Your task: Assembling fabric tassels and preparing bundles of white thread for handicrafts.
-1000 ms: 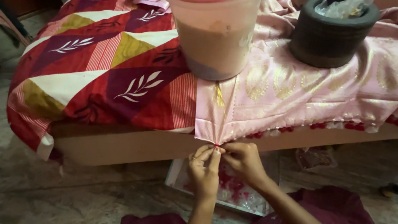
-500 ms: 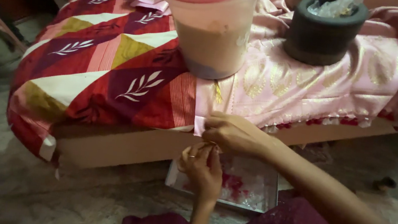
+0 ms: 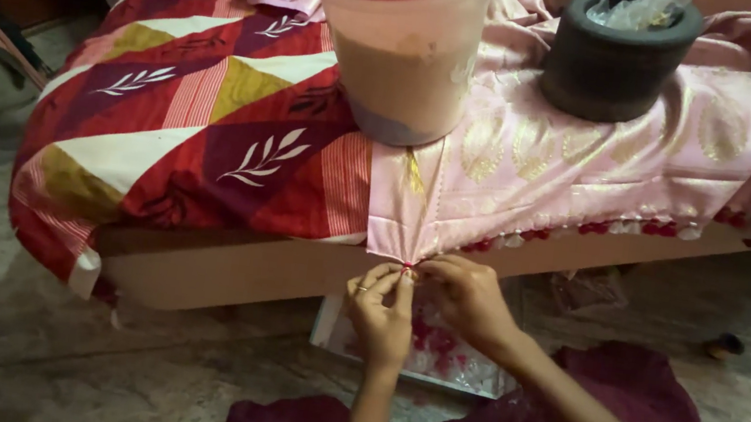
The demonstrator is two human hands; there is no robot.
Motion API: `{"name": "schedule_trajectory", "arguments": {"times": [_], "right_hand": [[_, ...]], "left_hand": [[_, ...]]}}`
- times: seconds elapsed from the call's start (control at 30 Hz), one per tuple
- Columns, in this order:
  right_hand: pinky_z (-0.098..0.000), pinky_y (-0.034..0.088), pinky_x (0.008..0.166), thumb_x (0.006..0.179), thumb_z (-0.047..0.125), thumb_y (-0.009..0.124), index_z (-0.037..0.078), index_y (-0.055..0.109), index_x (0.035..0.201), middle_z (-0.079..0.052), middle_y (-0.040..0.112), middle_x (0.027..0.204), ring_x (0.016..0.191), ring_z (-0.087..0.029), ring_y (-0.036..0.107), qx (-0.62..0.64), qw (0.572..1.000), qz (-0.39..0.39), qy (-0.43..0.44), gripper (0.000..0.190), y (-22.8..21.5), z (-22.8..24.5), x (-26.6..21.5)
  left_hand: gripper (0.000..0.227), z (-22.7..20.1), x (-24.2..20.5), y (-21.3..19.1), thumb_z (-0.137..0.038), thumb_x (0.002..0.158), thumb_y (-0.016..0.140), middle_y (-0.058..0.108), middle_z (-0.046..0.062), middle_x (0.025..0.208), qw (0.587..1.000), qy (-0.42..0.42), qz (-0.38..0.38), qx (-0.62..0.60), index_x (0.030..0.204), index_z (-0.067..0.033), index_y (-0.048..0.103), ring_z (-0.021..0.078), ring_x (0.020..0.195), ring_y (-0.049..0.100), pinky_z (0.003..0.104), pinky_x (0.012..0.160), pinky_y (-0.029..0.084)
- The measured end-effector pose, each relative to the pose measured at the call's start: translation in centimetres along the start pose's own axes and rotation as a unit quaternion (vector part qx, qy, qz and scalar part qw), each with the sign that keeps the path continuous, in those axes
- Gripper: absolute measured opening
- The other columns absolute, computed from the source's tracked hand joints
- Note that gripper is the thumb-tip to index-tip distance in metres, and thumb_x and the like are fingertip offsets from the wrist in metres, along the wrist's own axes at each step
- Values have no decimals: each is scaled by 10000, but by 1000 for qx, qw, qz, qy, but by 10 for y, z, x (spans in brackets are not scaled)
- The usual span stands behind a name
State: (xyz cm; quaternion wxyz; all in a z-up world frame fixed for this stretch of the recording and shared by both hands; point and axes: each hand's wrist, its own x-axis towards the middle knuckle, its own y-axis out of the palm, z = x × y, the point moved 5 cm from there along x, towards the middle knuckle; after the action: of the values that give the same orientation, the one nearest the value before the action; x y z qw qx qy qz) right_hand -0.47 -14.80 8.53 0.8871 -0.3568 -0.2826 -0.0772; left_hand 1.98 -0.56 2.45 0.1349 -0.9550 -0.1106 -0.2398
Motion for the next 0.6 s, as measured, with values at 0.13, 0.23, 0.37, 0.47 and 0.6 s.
{"name": "schedule_trajectory", "arguments": {"times": [0.13,0.23,0.37,0.47,0.6], "right_hand": [[-348,575,651,843,59,793,16,772,1009,-177,736,857,689,-264,767,57,991,13,124,172,41,-65,-19],[-333,584,663,819,38,751,18,766,1000,-120,776,840,706,-266,765,126,986,-65,89,183,28,-47,-30],[-341,569,622,808,48,733,50,780,992,-119,728,796,690,-256,736,25,994,-58,91,189,-9,12,-14],[-357,560,733,763,66,734,17,707,1017,-156,693,926,844,-319,694,-43,991,-84,-97,261,-23,46,-4],[-332,559,760,805,88,732,10,704,1024,-141,705,924,860,-271,709,-1,1000,-6,-18,235,-10,32,-2]], "left_hand": [[91,20,-1,9,-120,880,715,766,35,940,980,-120,65,-145,871,-55,777,236,948,672,337,898,524],[88,-4,9,-5,-136,869,712,756,16,929,994,-62,66,-62,846,-85,780,234,984,655,352,939,489],[96,-42,11,-20,-169,849,737,743,12,929,992,64,27,101,826,-100,798,248,1037,596,460,1002,374],[164,-66,7,-23,-211,824,738,728,30,991,965,185,3,185,905,-76,784,266,1092,573,584,1054,268],[205,-67,11,-24,-225,770,750,723,54,990,968,187,-13,166,881,-59,795,278,1093,557,573,1017,286]]}}
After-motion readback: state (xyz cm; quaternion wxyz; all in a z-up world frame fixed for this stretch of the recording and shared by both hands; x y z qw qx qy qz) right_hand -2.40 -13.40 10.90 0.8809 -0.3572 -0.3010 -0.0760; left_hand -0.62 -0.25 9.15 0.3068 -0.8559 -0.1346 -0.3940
